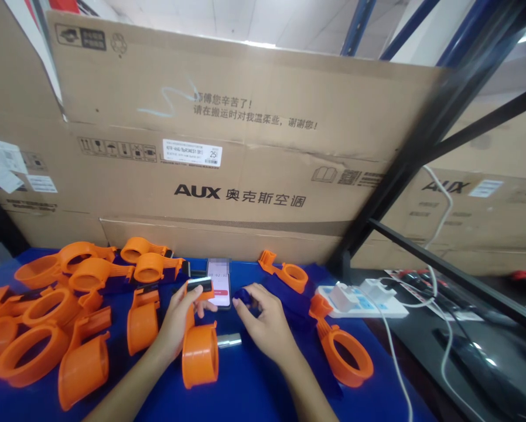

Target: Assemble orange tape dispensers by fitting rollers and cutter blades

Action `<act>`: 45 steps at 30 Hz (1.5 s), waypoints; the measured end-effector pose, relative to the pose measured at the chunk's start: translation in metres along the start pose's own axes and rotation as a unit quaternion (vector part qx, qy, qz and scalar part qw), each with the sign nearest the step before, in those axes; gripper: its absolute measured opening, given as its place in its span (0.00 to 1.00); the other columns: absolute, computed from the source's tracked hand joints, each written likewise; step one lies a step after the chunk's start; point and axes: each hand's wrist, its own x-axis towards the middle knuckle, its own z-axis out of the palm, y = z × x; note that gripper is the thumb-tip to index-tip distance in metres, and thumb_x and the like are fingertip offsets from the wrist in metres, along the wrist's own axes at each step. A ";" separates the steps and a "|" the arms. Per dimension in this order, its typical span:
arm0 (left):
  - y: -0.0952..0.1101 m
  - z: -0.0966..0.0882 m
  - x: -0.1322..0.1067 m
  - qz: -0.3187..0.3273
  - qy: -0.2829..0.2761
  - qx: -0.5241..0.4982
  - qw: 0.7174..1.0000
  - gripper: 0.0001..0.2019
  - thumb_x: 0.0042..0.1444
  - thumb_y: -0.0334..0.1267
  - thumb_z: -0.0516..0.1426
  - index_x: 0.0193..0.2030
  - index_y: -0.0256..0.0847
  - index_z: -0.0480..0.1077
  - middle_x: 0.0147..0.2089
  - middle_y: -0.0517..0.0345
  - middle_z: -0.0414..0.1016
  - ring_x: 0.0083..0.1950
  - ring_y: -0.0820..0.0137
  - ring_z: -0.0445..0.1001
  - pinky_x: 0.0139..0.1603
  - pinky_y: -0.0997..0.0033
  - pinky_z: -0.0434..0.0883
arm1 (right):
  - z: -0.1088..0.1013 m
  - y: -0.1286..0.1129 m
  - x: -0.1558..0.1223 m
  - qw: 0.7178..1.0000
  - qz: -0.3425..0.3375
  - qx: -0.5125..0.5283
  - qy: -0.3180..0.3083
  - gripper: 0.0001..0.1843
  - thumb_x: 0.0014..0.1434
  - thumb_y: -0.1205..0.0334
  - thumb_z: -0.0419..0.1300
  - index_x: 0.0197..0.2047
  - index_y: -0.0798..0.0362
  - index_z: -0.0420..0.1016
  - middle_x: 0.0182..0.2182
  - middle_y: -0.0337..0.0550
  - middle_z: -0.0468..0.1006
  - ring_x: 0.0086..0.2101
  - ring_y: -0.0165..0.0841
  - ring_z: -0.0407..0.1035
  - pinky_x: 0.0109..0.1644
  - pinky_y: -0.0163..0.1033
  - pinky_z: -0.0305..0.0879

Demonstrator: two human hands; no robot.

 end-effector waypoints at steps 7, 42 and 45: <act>-0.001 0.015 -0.019 -0.090 -0.120 -0.061 0.987 0.18 0.58 0.52 0.63 0.27 0.40 0.72 0.21 0.57 0.73 0.27 0.62 0.78 0.38 0.59 0.77 | 0.013 -0.003 -0.008 0.997 -0.040 0.067 0.021 0.13 0.69 0.59 0.56 0.53 0.47 0.80 0.39 0.45 0.82 0.39 0.39 0.75 0.48 0.43 0.70; -0.005 0.017 -0.023 -0.055 -0.086 -0.090 0.991 0.16 0.54 0.41 0.70 0.47 0.38 0.79 0.28 0.56 0.79 0.29 0.69 0.76 0.54 0.52 0.76 | 0.010 -0.008 -0.009 0.996 -0.018 0.074 -0.039 0.27 0.74 0.60 0.48 0.74 0.46 0.59 0.47 0.47 0.73 0.46 0.37 0.73 0.53 0.42 0.73; -0.006 0.016 -0.022 -0.062 -0.096 -0.092 0.989 0.14 0.55 0.41 0.69 0.46 0.38 0.80 0.28 0.56 0.79 0.29 0.68 0.76 0.54 0.52 0.76 | 0.012 -0.006 -0.006 0.994 0.011 0.101 -0.031 0.24 0.75 0.54 0.49 0.70 0.48 0.67 0.42 0.46 0.76 0.43 0.38 0.74 0.52 0.43 0.73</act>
